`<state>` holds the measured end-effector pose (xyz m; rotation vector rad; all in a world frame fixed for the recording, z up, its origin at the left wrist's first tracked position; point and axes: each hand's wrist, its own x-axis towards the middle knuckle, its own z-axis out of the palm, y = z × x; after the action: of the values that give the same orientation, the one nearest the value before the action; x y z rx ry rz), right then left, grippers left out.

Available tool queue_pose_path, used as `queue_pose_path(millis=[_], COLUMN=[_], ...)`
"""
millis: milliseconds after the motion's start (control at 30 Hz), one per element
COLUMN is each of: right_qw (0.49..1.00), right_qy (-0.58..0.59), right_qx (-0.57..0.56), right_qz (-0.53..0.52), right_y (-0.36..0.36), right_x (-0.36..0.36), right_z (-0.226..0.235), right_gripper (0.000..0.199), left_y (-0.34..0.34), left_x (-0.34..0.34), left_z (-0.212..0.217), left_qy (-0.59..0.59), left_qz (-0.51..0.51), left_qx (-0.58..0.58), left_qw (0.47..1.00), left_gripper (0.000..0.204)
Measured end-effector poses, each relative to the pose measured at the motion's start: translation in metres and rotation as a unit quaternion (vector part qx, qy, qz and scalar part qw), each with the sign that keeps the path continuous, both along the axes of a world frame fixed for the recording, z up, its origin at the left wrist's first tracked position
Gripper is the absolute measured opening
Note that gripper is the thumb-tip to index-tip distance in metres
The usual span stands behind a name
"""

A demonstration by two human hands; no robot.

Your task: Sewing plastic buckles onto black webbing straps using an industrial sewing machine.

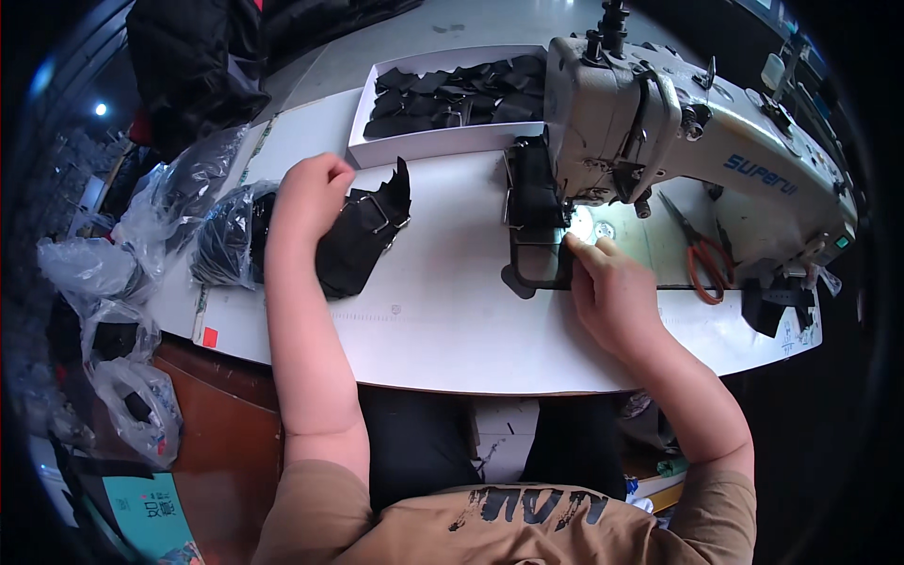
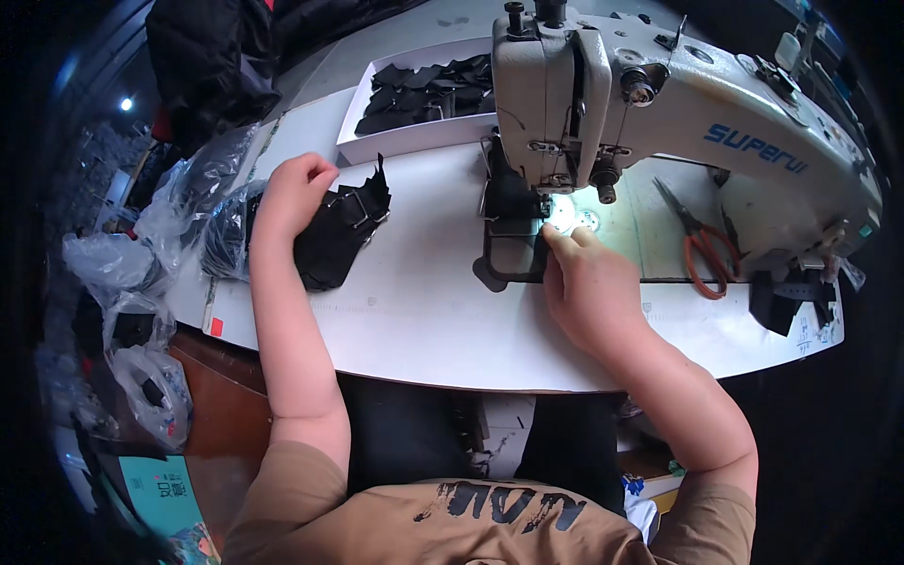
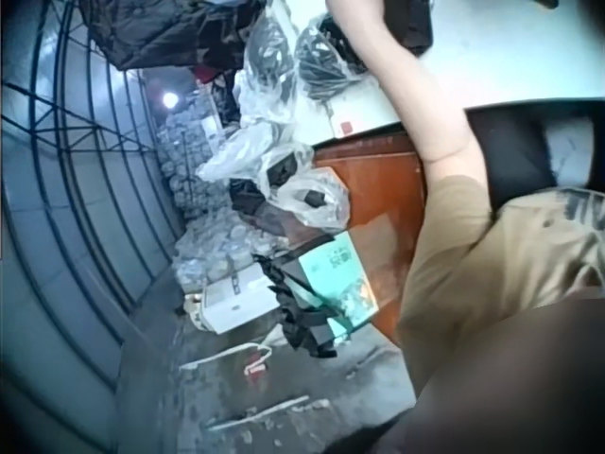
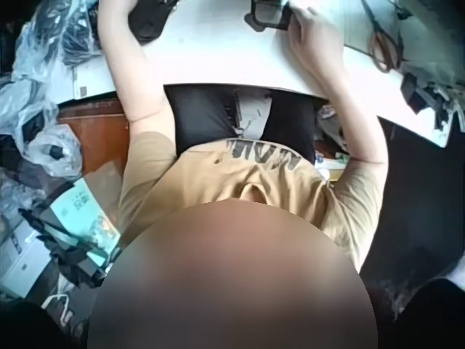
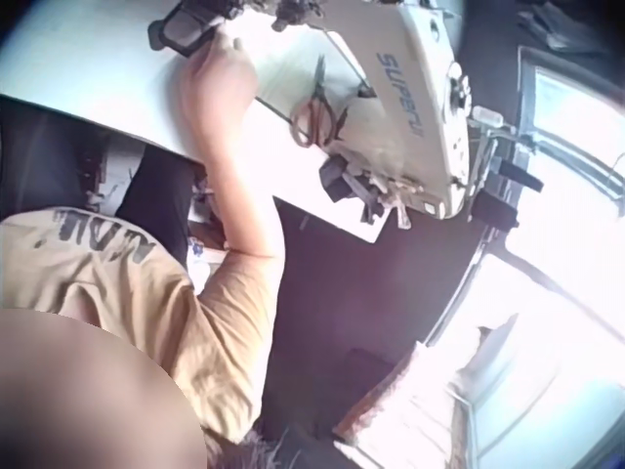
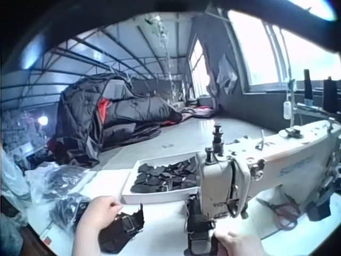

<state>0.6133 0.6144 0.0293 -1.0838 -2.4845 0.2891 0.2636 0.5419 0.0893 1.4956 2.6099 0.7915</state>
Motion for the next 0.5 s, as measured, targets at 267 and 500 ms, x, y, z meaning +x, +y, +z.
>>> queue_pose_path(millis=[267,500], right_qw=[1.0,1.0], right_qy=[0.013,0.013], right_qx=[0.016,0.022], right_qz=[0.0,0.001], right_y=[0.002,0.001], right_x=[0.001,0.001], right_z=[-0.004,-0.003], right_gripper=[0.034,0.035], left_y=[0.003,0.006], left_x=[0.004,-0.005], left_z=[-0.002,-0.012], left_qy=[-0.127,-0.147], left_qz=[-0.053,-0.066], left_qx=[-0.141,-0.115], left_qw=[0.98,0.98], left_gripper=[0.042,0.036])
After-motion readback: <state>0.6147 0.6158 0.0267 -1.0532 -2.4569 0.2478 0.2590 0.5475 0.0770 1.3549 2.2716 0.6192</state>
